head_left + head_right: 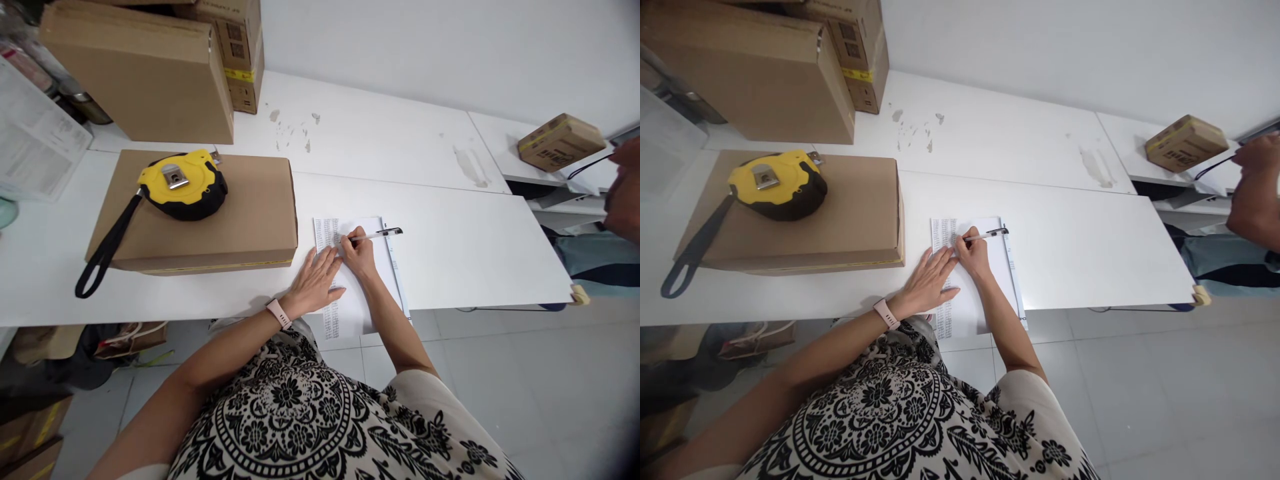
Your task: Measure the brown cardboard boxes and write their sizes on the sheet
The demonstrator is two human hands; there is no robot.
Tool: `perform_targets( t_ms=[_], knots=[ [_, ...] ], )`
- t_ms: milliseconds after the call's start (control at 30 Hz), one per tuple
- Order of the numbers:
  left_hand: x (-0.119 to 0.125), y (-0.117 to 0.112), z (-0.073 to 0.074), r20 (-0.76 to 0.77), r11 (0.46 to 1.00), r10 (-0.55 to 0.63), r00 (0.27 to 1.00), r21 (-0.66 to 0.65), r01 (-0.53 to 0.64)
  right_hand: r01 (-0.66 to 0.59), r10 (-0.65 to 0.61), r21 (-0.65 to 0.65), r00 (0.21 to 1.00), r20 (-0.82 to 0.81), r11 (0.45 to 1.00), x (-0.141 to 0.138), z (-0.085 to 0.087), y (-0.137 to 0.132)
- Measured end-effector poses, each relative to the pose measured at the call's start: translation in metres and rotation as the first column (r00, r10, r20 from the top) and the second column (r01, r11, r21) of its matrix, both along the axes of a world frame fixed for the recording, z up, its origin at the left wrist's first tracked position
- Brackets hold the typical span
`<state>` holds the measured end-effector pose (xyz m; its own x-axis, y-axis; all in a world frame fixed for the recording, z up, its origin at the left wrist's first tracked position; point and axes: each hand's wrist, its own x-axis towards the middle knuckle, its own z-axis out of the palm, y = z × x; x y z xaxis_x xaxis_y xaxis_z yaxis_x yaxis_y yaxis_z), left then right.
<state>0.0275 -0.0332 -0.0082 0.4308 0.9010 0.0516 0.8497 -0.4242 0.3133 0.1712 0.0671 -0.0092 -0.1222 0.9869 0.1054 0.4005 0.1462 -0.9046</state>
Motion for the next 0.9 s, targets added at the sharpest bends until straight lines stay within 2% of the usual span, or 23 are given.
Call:
perform_targets(
  t_ms=[900],
  knots=[
    [0.0001, 0.0, -0.0001, 0.0, 1.0, -0.002, 1.0, -0.017, 0.002, -0.002, 0.002, -0.015, 1.0, -0.01, 1.0, -0.0017, 0.0041, 0.0]
  ],
)
